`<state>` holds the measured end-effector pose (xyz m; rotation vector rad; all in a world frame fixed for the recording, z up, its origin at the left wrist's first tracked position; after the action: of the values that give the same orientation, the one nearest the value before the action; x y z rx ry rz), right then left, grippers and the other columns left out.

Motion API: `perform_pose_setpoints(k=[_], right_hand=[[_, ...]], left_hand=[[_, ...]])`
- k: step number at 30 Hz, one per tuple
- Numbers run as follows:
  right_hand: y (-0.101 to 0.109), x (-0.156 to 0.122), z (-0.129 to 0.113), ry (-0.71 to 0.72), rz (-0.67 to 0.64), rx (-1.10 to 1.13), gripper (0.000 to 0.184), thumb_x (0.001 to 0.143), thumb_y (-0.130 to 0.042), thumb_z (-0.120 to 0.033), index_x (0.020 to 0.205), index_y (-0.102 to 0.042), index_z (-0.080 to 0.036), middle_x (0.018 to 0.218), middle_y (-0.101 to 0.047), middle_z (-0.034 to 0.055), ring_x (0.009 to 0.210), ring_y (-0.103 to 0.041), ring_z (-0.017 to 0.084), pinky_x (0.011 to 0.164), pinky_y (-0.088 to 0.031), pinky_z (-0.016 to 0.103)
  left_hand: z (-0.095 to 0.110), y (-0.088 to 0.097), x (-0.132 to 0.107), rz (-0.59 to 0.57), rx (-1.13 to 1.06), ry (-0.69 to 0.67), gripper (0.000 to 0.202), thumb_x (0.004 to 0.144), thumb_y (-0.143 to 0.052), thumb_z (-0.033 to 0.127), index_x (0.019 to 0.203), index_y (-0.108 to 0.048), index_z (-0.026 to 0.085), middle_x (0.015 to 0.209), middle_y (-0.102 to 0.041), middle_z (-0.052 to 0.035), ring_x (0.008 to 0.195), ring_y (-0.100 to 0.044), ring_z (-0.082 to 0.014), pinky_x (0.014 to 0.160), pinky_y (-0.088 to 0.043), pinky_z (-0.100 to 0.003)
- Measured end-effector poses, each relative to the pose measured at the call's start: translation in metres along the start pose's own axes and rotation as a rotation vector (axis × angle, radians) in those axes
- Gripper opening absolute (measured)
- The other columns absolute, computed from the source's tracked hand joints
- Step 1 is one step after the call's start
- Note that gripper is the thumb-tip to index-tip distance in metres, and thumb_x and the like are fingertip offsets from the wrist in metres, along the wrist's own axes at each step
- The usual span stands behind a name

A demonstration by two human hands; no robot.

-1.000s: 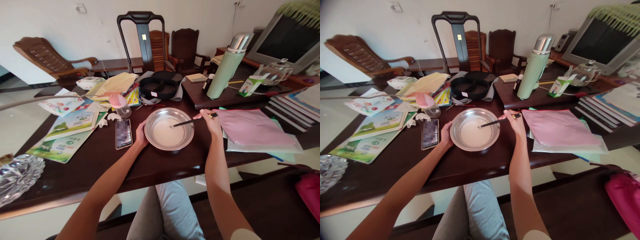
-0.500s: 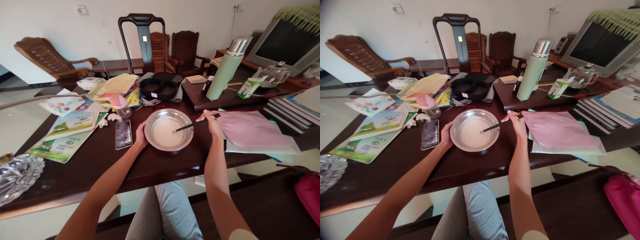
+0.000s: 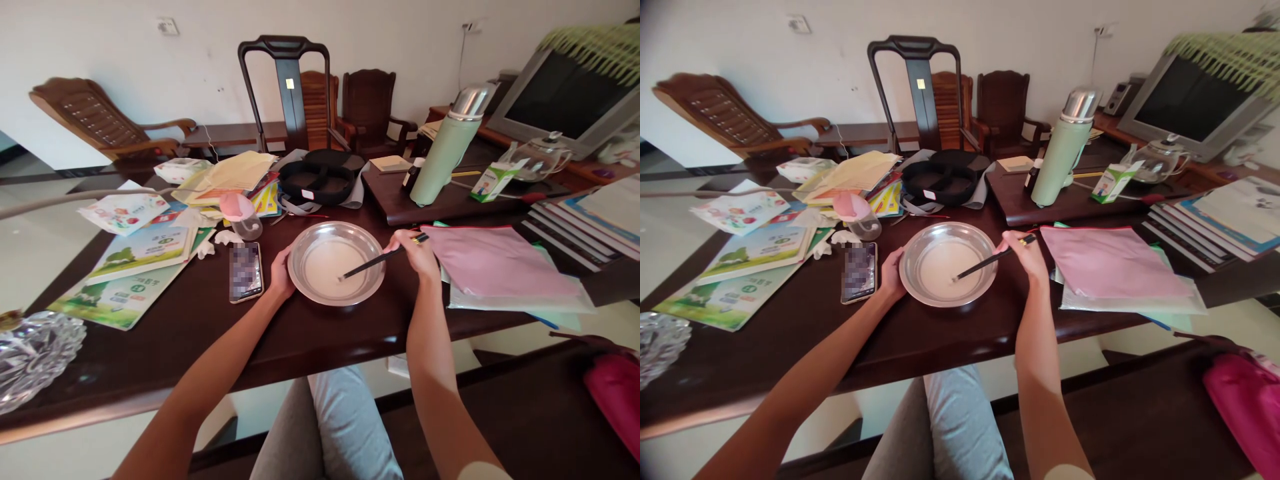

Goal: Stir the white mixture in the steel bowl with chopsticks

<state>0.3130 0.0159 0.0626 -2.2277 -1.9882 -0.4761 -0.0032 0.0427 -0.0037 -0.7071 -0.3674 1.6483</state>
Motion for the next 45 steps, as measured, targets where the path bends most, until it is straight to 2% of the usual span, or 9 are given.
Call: perform_pose_setpoints(k=[2,4,10,16,22,29,35,41,45], right_hand=[[-0.013,0.001,-0.003,-0.015,-0.158,-0.020,0.056,0.080,-0.078,-0.080,0.062,-0.073,-0.027,0.069,-0.081,0.0040,0.077,-0.081,0.028,0.088,-0.063,0.043],[-0.020,0.002,-0.006,-0.015,-0.193,-0.036,0.054,0.077,-0.080,-0.081,0.067,-0.076,-0.027,0.075,-0.084,0.0040,0.082,-0.082,0.029,0.091,-0.063,0.044],[0.008,-0.002,-0.002,-0.005,0.139,-0.023,0.055,0.085,-0.075,-0.075,0.059,-0.068,-0.028,0.064,-0.079,0.0025,0.075,-0.080,0.028,0.092,-0.061,0.045],[-0.022,0.002,-0.004,-0.030,-0.226,-0.008,0.053,0.079,-0.080,-0.077,0.065,-0.076,-0.026,0.073,-0.083,0.0044,0.078,-0.081,0.028,0.088,-0.063,0.044],[0.006,0.000,0.002,-0.002,0.117,-0.030,0.058,0.083,-0.075,-0.080,0.058,-0.070,-0.028,0.064,-0.078,0.0021,0.073,-0.080,0.027,0.090,-0.062,0.045],[-0.017,0.001,-0.006,-0.018,-0.173,-0.024,0.054,0.077,-0.081,-0.080,0.067,-0.077,-0.027,0.073,-0.083,0.0040,0.080,-0.082,0.029,0.090,-0.062,0.044],[0.009,-0.001,0.001,0.022,0.145,0.001,0.056,0.085,-0.076,-0.077,0.058,-0.069,-0.028,0.062,-0.077,0.0018,0.071,-0.078,0.027,0.088,-0.061,0.044],[-0.014,0.001,-0.004,-0.008,-0.172,-0.027,0.052,0.080,-0.080,-0.077,0.065,-0.076,-0.027,0.071,-0.082,0.0039,0.079,-0.081,0.028,0.089,-0.062,0.043],[-0.005,0.003,-0.002,0.021,-0.007,-0.040,0.053,0.080,-0.081,-0.077,0.065,-0.075,-0.026,0.070,-0.081,0.0030,0.077,-0.080,0.027,0.089,-0.062,0.042]], left_hand=[[0.000,0.000,0.000,0.010,-0.001,0.002,0.019,0.070,-0.083,0.038,0.077,-0.076,0.021,0.080,-0.079,-0.0028,0.099,-0.077,-0.0304,0.093,-0.059,-0.039],[0.000,0.000,0.000,0.015,-0.003,-0.009,0.019,0.069,-0.083,0.038,0.075,-0.075,0.022,0.080,-0.080,-0.0027,0.098,-0.077,-0.0302,0.093,-0.059,-0.039],[-0.001,-0.001,0.000,-0.021,0.011,-0.009,0.024,0.068,-0.085,0.042,0.079,-0.077,0.022,0.083,-0.082,-0.0036,0.104,-0.078,-0.0335,0.094,-0.060,-0.041],[-0.004,0.006,0.003,0.018,0.001,0.016,0.029,0.070,-0.085,0.047,0.077,-0.075,0.021,0.077,-0.079,-0.0040,0.099,-0.078,-0.0334,0.091,-0.060,-0.041],[-0.005,0.006,0.003,0.021,0.009,0.011,0.029,0.071,-0.086,0.047,0.075,-0.073,0.022,0.077,-0.079,-0.0032,0.098,-0.078,-0.0328,0.091,-0.060,-0.041],[-0.003,0.003,0.001,0.010,0.001,0.036,0.026,0.072,-0.084,0.045,0.078,-0.076,0.020,0.079,-0.079,-0.0039,0.100,-0.078,-0.0325,0.093,-0.060,-0.041],[-0.003,0.002,0.001,-0.008,0.002,0.041,0.027,0.073,-0.083,0.045,0.081,-0.077,0.020,0.082,-0.080,-0.0052,0.100,-0.078,-0.0325,0.093,-0.060,-0.040],[-0.003,0.005,0.003,0.012,-0.012,0.003,0.024,0.070,-0.085,0.041,0.076,-0.073,0.021,0.075,-0.076,-0.0009,0.091,-0.077,-0.0279,0.092,-0.059,-0.038],[-0.003,0.004,0.003,-0.010,-0.011,0.012,0.026,0.070,-0.086,0.042,0.079,-0.076,0.020,0.080,-0.079,-0.0028,0.098,-0.078,-0.0309,0.093,-0.059,-0.039]])
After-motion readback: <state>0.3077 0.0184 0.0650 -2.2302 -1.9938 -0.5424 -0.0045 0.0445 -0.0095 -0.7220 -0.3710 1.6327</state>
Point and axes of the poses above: each hand's wrist, its own x-axis towards the middle knuckle, its own y-axis out of the back of the hand, z = x × y, the point moved 3 cm from there along x, towards the middle knuckle
